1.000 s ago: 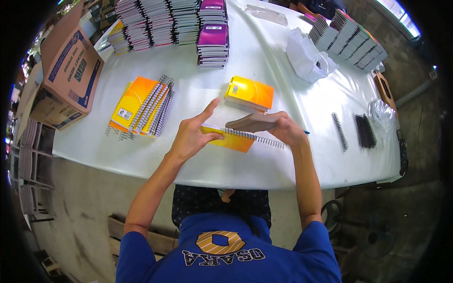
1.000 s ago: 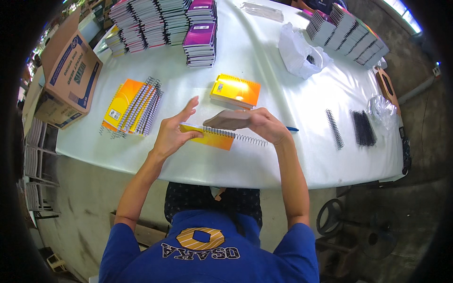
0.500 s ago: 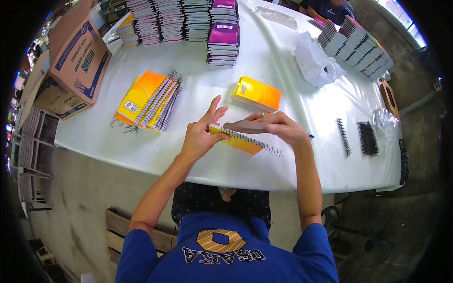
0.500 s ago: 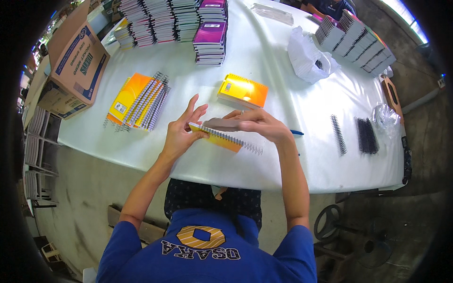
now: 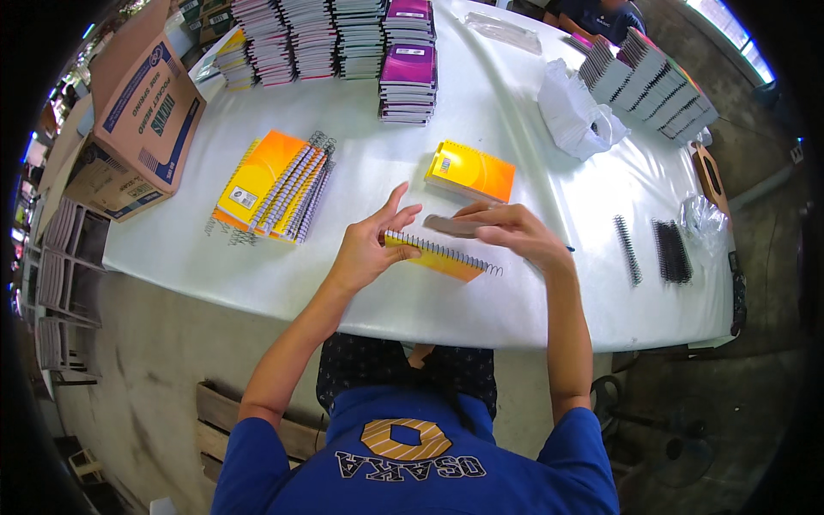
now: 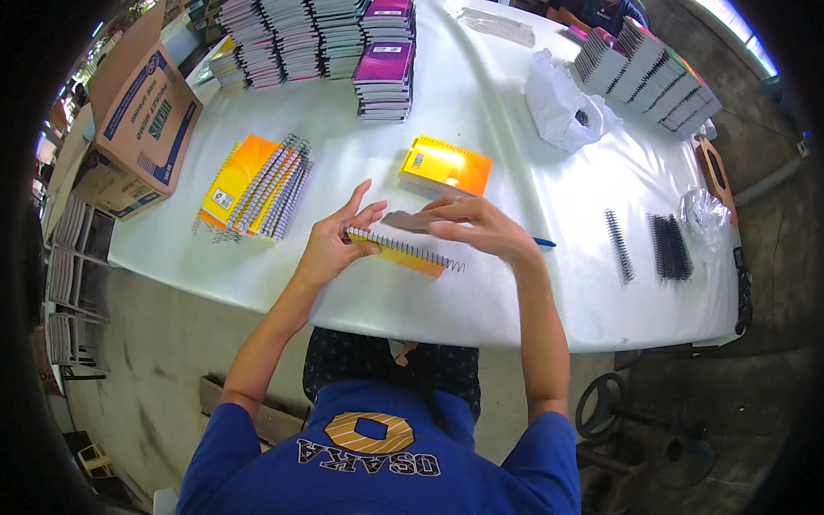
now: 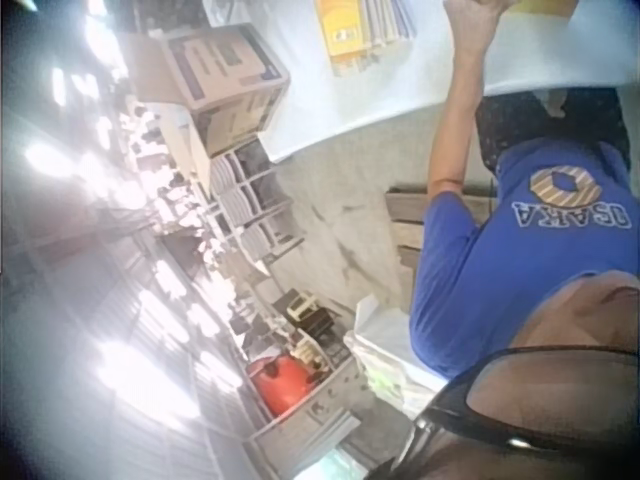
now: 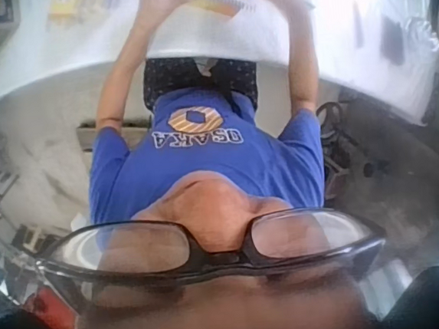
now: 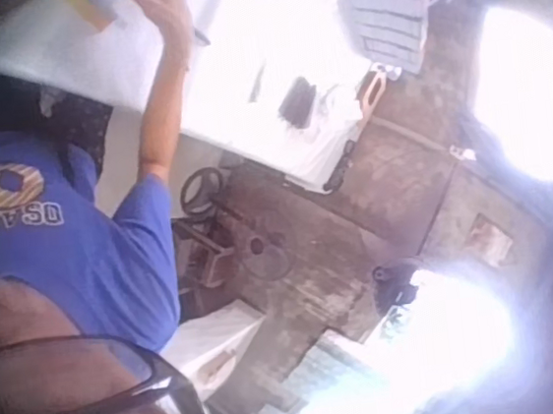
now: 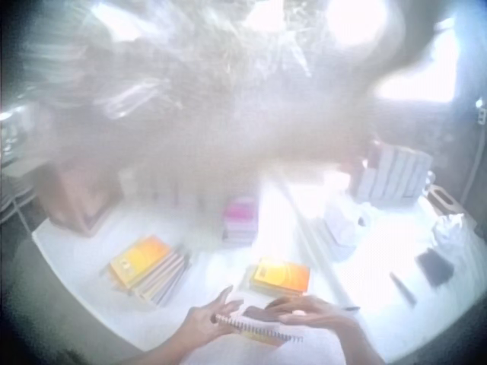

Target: The person binds notebooks by sliding a wire spiral through the holes, trimming the excess wire with pliers, and placing the finished notebook onto a stack.

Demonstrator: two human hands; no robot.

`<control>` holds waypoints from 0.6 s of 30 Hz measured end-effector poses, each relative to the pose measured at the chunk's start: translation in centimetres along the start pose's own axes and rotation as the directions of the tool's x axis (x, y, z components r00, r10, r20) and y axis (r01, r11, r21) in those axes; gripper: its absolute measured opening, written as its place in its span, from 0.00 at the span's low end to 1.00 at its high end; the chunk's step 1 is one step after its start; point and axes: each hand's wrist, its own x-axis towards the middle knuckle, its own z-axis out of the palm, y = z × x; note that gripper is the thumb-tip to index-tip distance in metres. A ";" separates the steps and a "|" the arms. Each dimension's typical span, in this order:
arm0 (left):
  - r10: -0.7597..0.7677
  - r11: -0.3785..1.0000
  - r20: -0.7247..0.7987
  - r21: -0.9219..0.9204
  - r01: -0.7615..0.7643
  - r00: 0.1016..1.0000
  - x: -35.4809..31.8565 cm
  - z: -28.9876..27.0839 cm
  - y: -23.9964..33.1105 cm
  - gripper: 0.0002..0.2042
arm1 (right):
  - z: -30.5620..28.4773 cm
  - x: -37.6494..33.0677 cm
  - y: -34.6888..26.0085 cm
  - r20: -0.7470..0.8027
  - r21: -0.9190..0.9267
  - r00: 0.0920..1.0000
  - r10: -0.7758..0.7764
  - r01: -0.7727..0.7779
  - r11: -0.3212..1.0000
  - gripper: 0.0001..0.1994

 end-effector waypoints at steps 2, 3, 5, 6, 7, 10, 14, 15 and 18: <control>-0.040 0.999 0.105 -0.029 0.043 0.994 0.4 -1.0 -0.1 0.44 | -1.9 -3.1 0.0 -0.194 0.035 0.978 -0.082 0.091 0.995 0.25; -0.087 0.994 0.201 -0.046 0.098 0.976 0.3 -1.5 -0.3 0.42 | -3.2 -4.7 0.3 -0.286 0.032 0.951 -0.116 0.131 0.991 0.24; -0.133 0.989 0.269 -0.023 0.144 0.954 0.4 -1.7 0.7 0.39 | -5.6 -7.3 0.2 -0.443 -0.084 0.894 0.073 -0.122 0.989 0.21; -0.167 0.984 0.340 0.005 0.176 0.925 0.6 -1.7 1.1 0.37 | -6.1 -8.5 1.3 -0.451 -0.085 0.889 0.076 -0.127 0.988 0.21; -0.164 0.985 0.349 0.003 0.173 0.923 0.6 -1.6 1.0 0.37 | -6.1 -9.5 3.1 -0.622 -0.515 0.782 -0.033 -0.378 0.769 0.21; -0.030 0.999 0.339 -0.024 0.040 0.940 0.3 -1.3 0.3 0.33 | -4.4 -10.5 5.1 -0.648 -0.736 0.717 -0.256 -0.504 0.452 0.21; -0.019 0.995 0.260 -0.093 0.045 0.965 0.0 -0.7 -0.6 0.30 | 1.6 -10.1 6.6 -0.443 -0.848 0.871 -0.213 -0.331 0.414 0.23; -0.071 0.997 0.283 0.005 0.072 0.956 0.1 -0.5 -0.5 0.30 | 1.9 -10.1 7.1 -0.446 -0.848 0.869 -0.214 -0.335 0.410 0.23; 0.039 0.999 0.166 -0.037 -0.034 0.985 0.0 0.8 0.6 0.28 | 2.7 -9.3 6.9 -0.559 -0.819 0.784 -0.268 -0.472 0.326 0.23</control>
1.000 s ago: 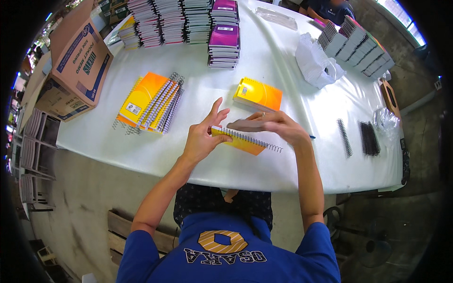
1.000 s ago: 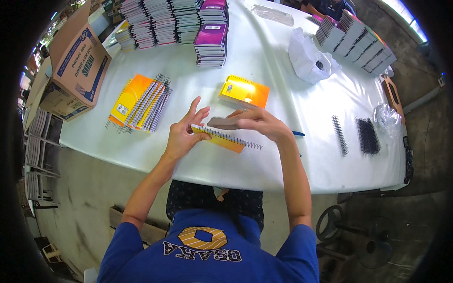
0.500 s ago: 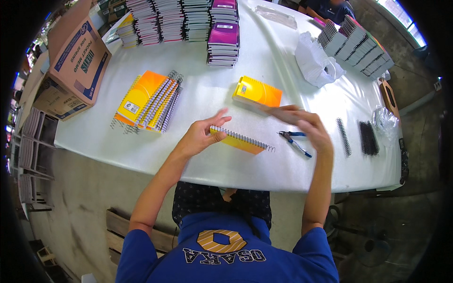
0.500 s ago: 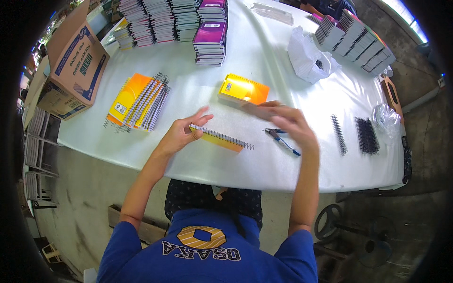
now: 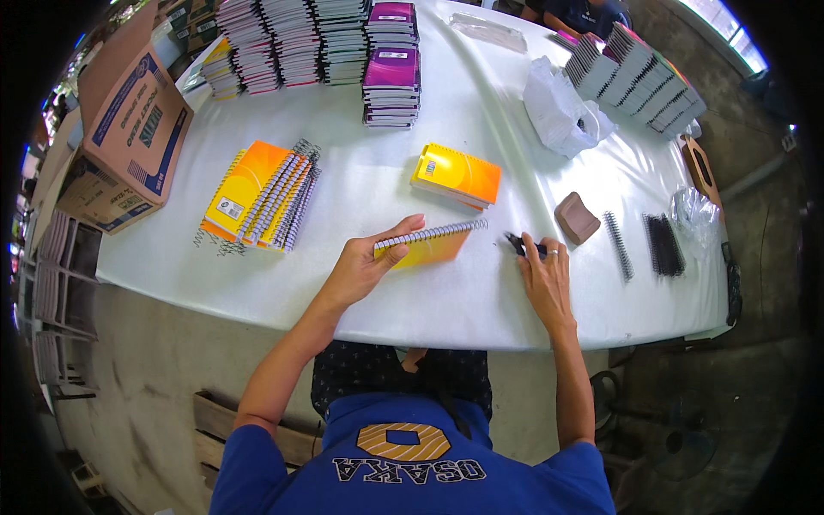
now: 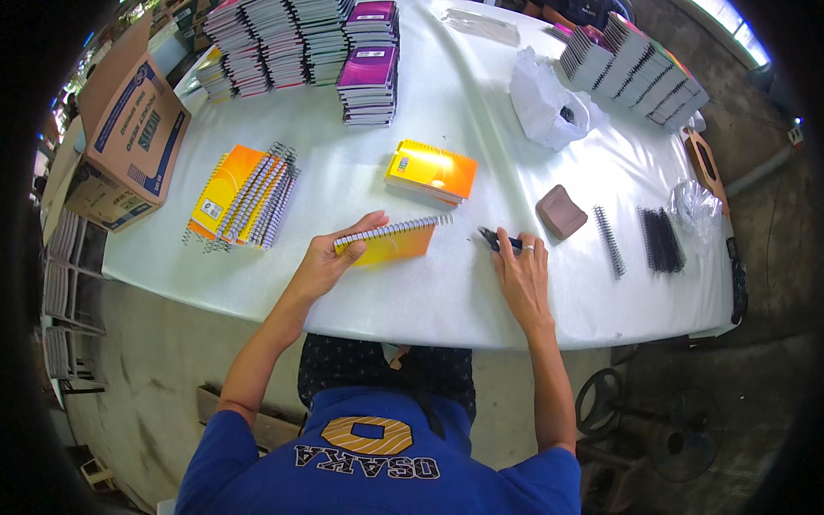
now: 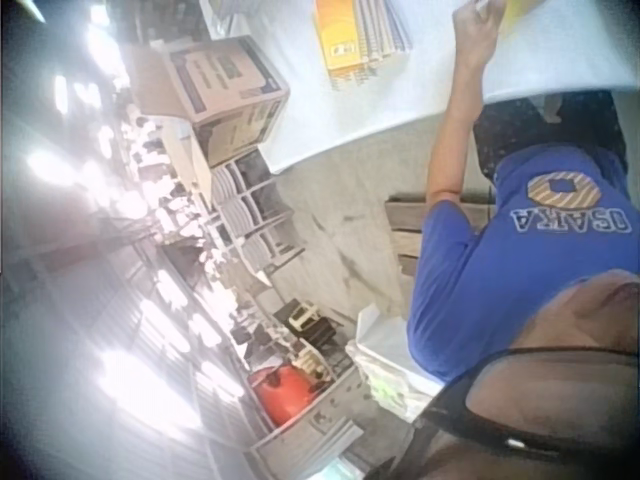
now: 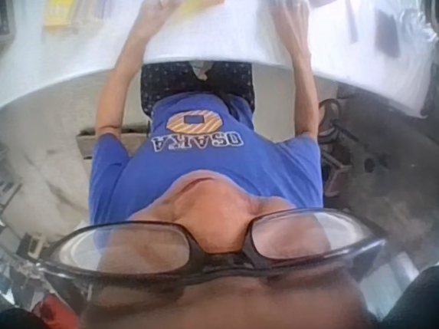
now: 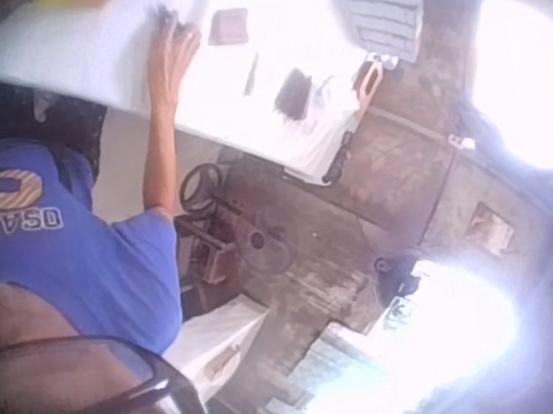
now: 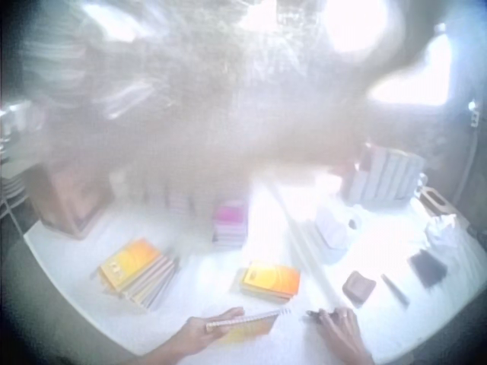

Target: The person binds notebooks by sliding a wire spiral through the holes, trimming the excess wire with pliers, and placing the finished notebook onto a stack.

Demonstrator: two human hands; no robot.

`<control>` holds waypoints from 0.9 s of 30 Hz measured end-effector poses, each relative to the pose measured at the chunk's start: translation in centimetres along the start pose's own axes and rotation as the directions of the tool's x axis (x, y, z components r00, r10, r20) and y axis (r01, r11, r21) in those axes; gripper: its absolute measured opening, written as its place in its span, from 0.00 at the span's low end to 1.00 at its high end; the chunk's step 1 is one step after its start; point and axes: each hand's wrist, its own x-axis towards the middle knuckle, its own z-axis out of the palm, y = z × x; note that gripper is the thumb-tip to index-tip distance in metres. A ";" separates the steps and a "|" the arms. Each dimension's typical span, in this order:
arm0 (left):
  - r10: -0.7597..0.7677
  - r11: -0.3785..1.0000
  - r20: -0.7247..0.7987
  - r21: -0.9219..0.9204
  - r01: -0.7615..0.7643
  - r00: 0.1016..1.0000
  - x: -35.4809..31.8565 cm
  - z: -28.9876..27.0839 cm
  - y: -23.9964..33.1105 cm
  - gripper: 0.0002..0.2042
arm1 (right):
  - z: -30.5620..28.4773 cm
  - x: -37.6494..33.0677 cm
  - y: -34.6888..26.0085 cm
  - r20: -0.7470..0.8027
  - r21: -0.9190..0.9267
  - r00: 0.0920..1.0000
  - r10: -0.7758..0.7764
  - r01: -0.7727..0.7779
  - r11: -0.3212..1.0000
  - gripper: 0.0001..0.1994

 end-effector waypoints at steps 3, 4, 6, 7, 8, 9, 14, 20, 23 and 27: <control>0.019 0.947 -0.129 0.321 0.024 0.991 -0.3 1.7 2.0 0.26 | -2.1 0.4 -4.9 0.032 0.414 0.996 0.083 -0.089 0.906 0.22; 0.007 0.946 -0.132 0.322 0.037 0.991 -0.5 2.2 2.2 0.26 | -3.1 0.6 -7.5 -0.002 0.532 1.000 0.013 -0.009 0.847 0.21; 0.190 0.824 -0.226 0.566 -0.030 0.955 -0.5 2.6 2.8 0.31 | -5.1 1.4 -11.1 -0.055 0.642 0.998 -0.039 0.065 0.764 0.20; 0.193 0.822 -0.220 0.569 -0.035 0.956 -0.5 2.5 2.7 0.31 | -5.8 1.8 -12.1 -0.056 0.644 0.996 -0.071 0.091 0.760 0.20; 0.258 0.728 -0.230 0.685 -0.032 0.938 -0.5 2.5 2.4 0.30 | -6.2 2.1 -12.5 -0.055 0.643 0.993 -0.107 0.117 0.757 0.20; 0.322 0.619 -0.231 0.785 -0.020 0.918 -0.5 2.5 2.4 0.30 | -6.2 2.3 -12.6 -0.057 0.642 0.993 -0.107 0.118 0.758 0.20; 0.447 0.544 -0.227 0.837 -0.061 0.865 -0.5 2.8 3.3 0.34 | -5.5 2.7 -12.7 -0.116 0.604 0.981 -0.158 0.196 0.773 0.20; 0.476 0.513 -0.239 0.857 -0.047 0.846 -0.6 2.4 3.3 0.37 | -5.5 3.0 -13.1 -0.118 0.644 0.984 -0.132 0.177 0.745 0.20; 0.461 0.516 -0.245 0.856 -0.033 0.853 -0.5 2.4 3.3 0.38 | -5.8 3.2 -13.2 -0.176 0.602 0.975 -0.132 0.213 0.769 0.21; 0.409 0.534 -0.250 0.846 -0.008 0.878 -0.7 2.3 3.4 0.37 | -5.7 3.7 -13.1 -0.209 0.605 0.961 -0.179 0.271 0.749 0.17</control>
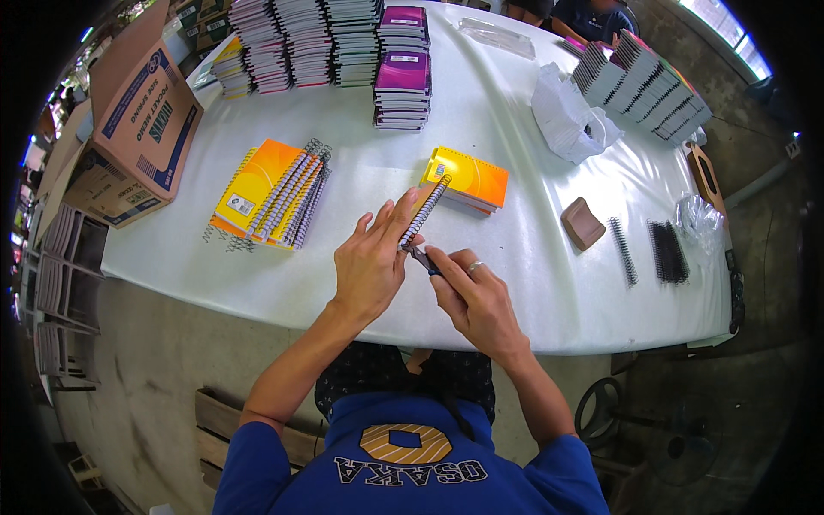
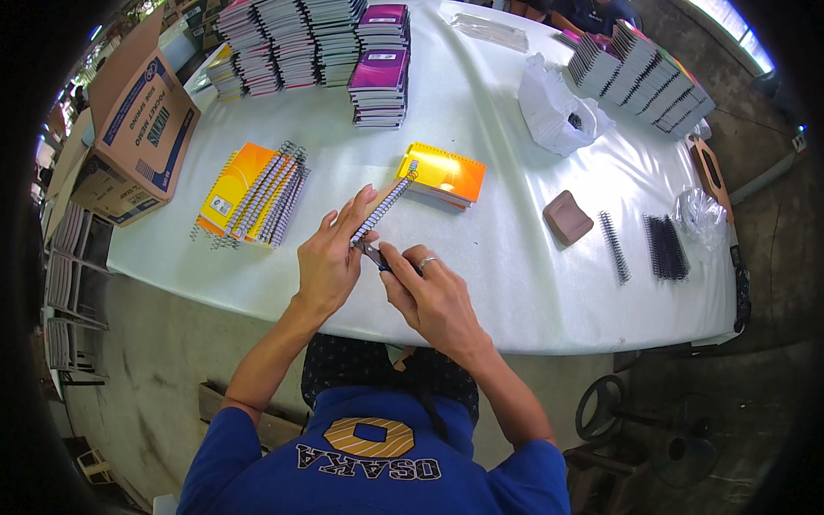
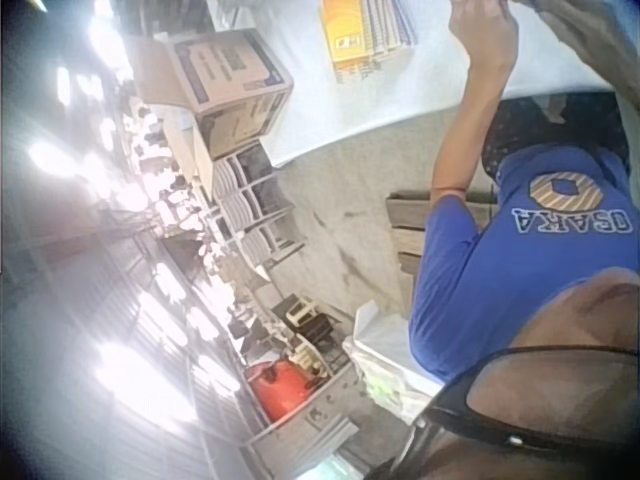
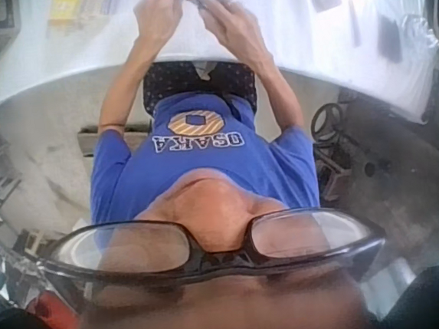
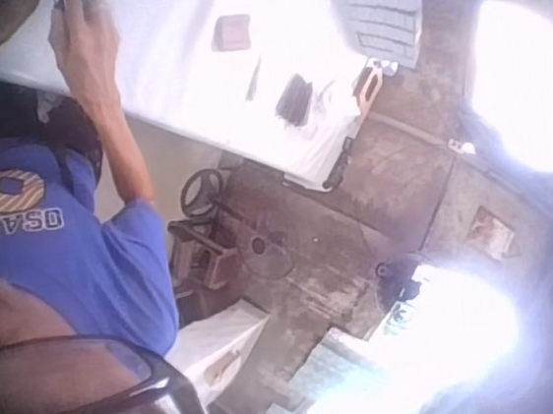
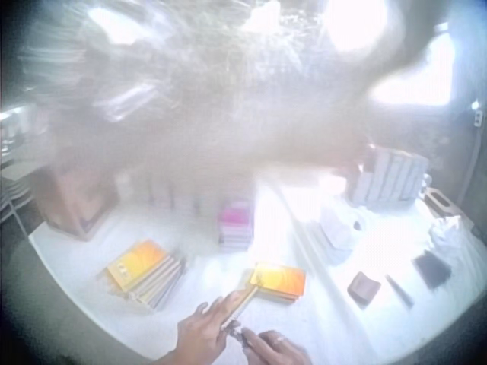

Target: The person binds notebooks by sliding a wire spiral through the holes, trimming the excess wire with pliers, and placing the finished notebook onto a stack.

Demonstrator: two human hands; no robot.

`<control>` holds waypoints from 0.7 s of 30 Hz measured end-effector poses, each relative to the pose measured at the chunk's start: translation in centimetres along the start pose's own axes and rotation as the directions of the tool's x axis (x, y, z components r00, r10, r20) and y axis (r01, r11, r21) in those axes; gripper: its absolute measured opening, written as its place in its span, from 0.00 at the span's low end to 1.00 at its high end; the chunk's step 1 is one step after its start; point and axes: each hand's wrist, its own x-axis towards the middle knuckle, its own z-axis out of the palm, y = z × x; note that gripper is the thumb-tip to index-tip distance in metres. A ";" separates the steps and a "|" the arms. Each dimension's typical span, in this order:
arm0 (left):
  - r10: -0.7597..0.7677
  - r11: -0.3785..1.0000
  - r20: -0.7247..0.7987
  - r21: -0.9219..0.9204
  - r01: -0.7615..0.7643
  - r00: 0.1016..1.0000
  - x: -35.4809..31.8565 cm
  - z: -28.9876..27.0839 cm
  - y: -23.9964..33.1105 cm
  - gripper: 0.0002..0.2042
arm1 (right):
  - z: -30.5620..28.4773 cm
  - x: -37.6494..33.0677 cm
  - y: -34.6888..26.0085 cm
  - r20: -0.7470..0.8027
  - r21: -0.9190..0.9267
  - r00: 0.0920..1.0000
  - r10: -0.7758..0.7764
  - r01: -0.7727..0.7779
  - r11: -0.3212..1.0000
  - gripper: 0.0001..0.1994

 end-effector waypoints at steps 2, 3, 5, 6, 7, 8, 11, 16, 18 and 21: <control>0.050 0.998 -0.043 0.043 -0.049 0.998 -0.3 -0.3 -0.2 0.36 | -1.0 0.8 -0.3 0.611 0.498 0.699 0.372 -0.705 0.506 0.15; 0.111 0.990 -0.077 0.094 -0.104 0.991 -0.2 -0.7 -0.3 0.35 | -1.8 1.3 0.6 0.690 0.563 0.660 0.298 -0.748 0.353 0.16; 0.178 0.971 -0.073 0.177 -0.162 0.981 0.4 -1.8 0.2 0.34 | -2.8 2.0 0.9 0.717 0.587 0.651 0.248 -0.757 0.288 0.14; 0.246 0.944 -0.054 0.242 -0.226 0.968 0.6 -2.5 0.3 0.33 | -2.8 1.9 1.0 0.723 0.588 0.652 0.226 -0.754 0.293 0.14; 0.271 0.927 -0.093 0.293 -0.234 0.958 1.1 -3.3 -0.4 0.32 | -2.8 1.9 1.3 0.569 0.542 0.784 0.247 -0.583 0.605 0.13; 0.290 0.907 -0.104 0.348 -0.238 0.951 1.9 -4.6 -1.4 0.31 | -3.3 1.7 1.7 0.391 0.394 0.898 0.203 -0.363 0.845 0.13; 0.170 0.921 -0.140 0.374 -0.107 0.976 3.1 -9.9 -6.3 0.27 | -4.2 0.4 5.5 0.201 0.014 0.893 0.403 -0.414 0.910 0.14; -0.158 0.599 -0.005 -0.796 0.092 0.987 5.4 -14.9 -11.1 0.28 | -2.9 -0.8 10.2 0.037 -0.285 0.975 0.218 -0.199 0.938 0.25; -0.101 0.365 0.034 -0.928 0.068 0.994 5.8 -14.0 -12.0 0.31 | 1.0 3.9 6.1 0.075 0.289 0.964 0.255 -0.266 0.920 0.37; -0.080 -0.099 0.051 -0.994 0.043 0.996 7.0 -10.8 -12.3 0.41 | 6.3 11.0 -0.5 0.090 0.933 0.991 0.101 -0.120 0.339 0.39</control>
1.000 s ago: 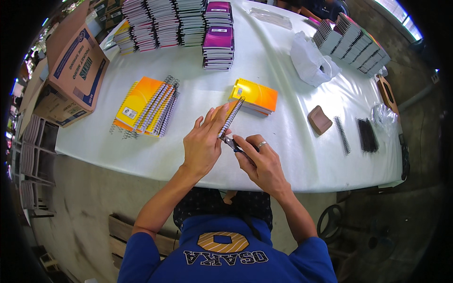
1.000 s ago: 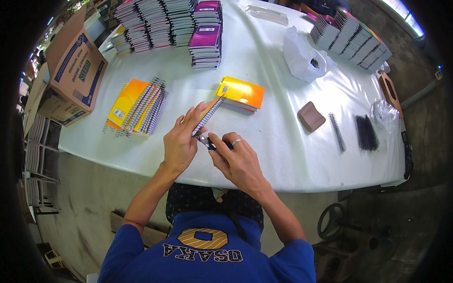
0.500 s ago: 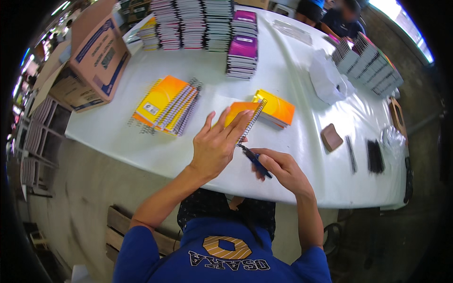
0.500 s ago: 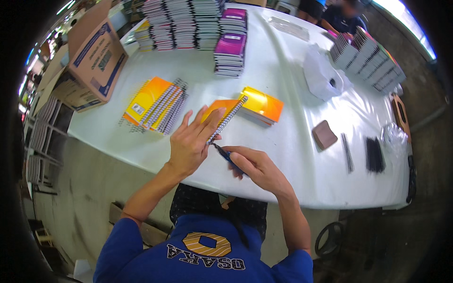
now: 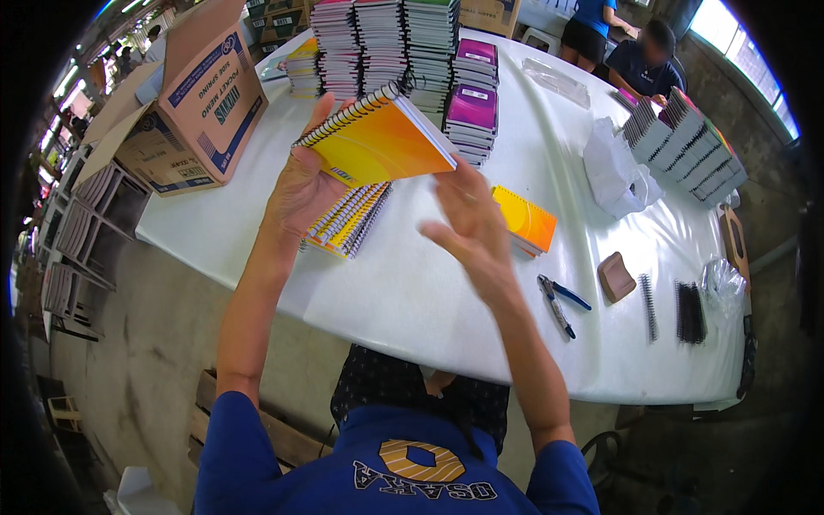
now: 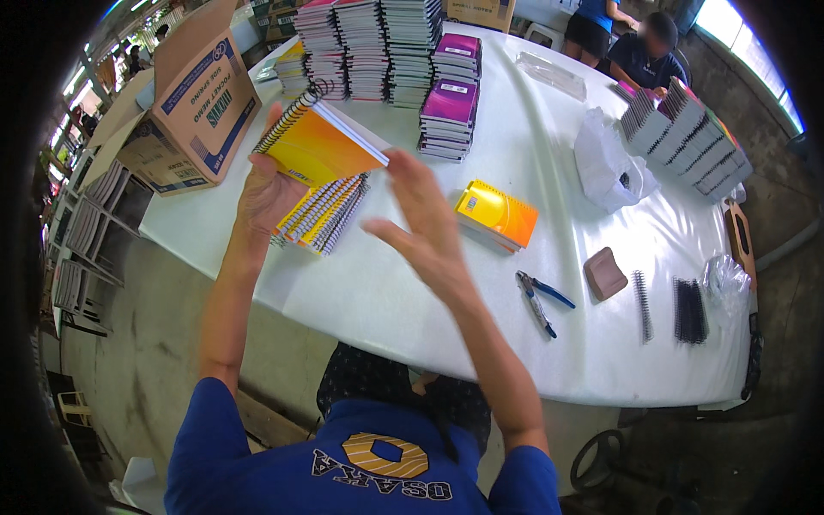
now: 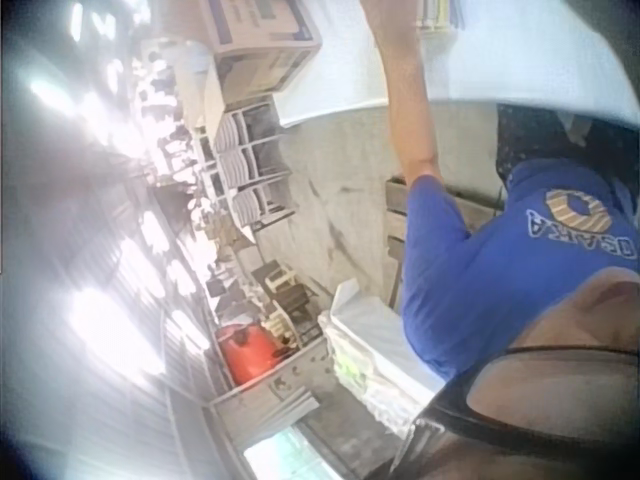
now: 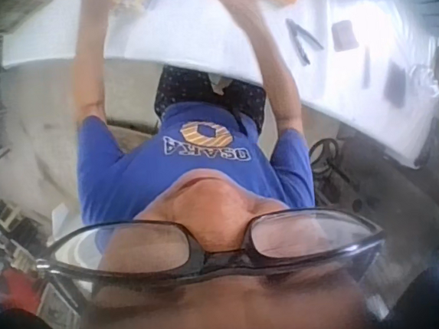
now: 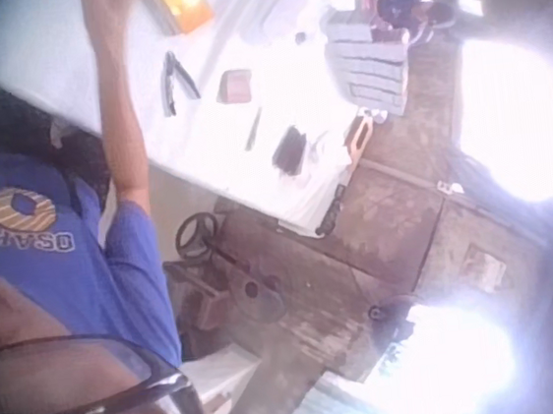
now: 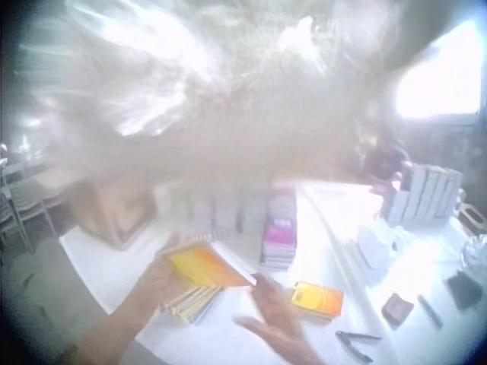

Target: The person binds notebooks by sliding a wire spiral through the holes, trimming the excess wire with pliers, and placing the finished notebook onto a stack.

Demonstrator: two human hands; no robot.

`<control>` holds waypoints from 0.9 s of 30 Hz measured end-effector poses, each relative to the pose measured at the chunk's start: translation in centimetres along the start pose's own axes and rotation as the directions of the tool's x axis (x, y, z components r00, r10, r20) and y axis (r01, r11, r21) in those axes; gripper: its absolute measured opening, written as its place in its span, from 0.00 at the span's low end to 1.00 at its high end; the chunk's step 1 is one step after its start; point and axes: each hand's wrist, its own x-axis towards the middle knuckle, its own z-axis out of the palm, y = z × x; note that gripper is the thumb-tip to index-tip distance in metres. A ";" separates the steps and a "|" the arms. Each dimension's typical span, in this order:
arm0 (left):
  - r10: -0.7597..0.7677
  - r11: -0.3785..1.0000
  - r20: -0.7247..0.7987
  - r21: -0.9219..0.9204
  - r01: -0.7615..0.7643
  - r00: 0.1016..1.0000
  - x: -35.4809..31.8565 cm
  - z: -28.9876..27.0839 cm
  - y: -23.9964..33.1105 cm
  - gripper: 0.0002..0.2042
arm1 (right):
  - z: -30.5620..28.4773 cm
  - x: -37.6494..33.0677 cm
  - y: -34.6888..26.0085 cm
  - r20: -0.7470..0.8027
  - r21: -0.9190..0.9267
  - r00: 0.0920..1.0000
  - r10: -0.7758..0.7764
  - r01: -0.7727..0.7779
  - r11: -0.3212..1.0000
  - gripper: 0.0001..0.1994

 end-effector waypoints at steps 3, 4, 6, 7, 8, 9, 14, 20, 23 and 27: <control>-0.052 0.982 0.129 0.189 0.027 0.990 1.5 -1.5 1.7 0.41 | 4.4 4.0 0.7 -0.131 -0.012 0.991 0.002 -0.004 1.000 0.21; -0.059 0.936 0.121 0.351 0.012 0.991 1.5 -1.6 3.1 0.42 | 5.2 4.9 0.3 -0.067 -0.300 0.972 -0.227 0.197 0.933 0.20; -0.105 0.943 -0.015 0.317 0.104 0.994 1.3 -3.7 5.5 0.43 | 6.2 6.6 1.2 0.219 -0.657 0.810 -0.545 0.535 0.532 0.19; -0.156 0.946 -0.145 0.263 0.190 0.977 1.3 -5.0 6.6 0.44 | 6.0 6.3 1.9 0.219 -0.656 0.811 -0.543 0.534 0.533 0.19; -0.143 0.873 -0.312 0.408 0.268 0.939 0.5 -7.5 7.8 0.43 | 6.5 5.8 2.5 0.429 -0.723 0.812 -0.397 0.572 0.388 0.19; -0.141 0.873 -0.313 0.408 0.267 0.939 -0.2 -8.4 7.8 0.43 | 6.4 5.2 3.1 0.587 -0.754 0.785 -0.199 0.620 0.216 0.18; -0.390 0.339 -0.339 0.812 0.476 0.856 -2.0 -7.0 6.3 0.32 | -5.7 1.3 2.6 0.007 -0.980 0.932 -0.362 0.079 0.184 0.11; 0.133 -0.107 -0.047 0.992 0.061 0.990 0.1 -0.9 4.0 0.29 | -20.3 -3.0 2.1 -0.687 -0.706 0.670 0.281 -0.707 -0.042 0.21; 0.097 -0.113 0.204 0.975 -0.193 0.974 0.1 4.8 -0.6 0.30 | -22.4 -3.8 2.7 -0.701 -0.616 0.643 0.310 -0.764 0.190 0.21; -0.073 0.048 0.113 0.993 -0.110 0.991 -0.9 6.7 -7.7 0.35 | -19.6 -3.4 1.1 -0.717 -0.692 0.697 -0.012 -0.710 0.133 0.17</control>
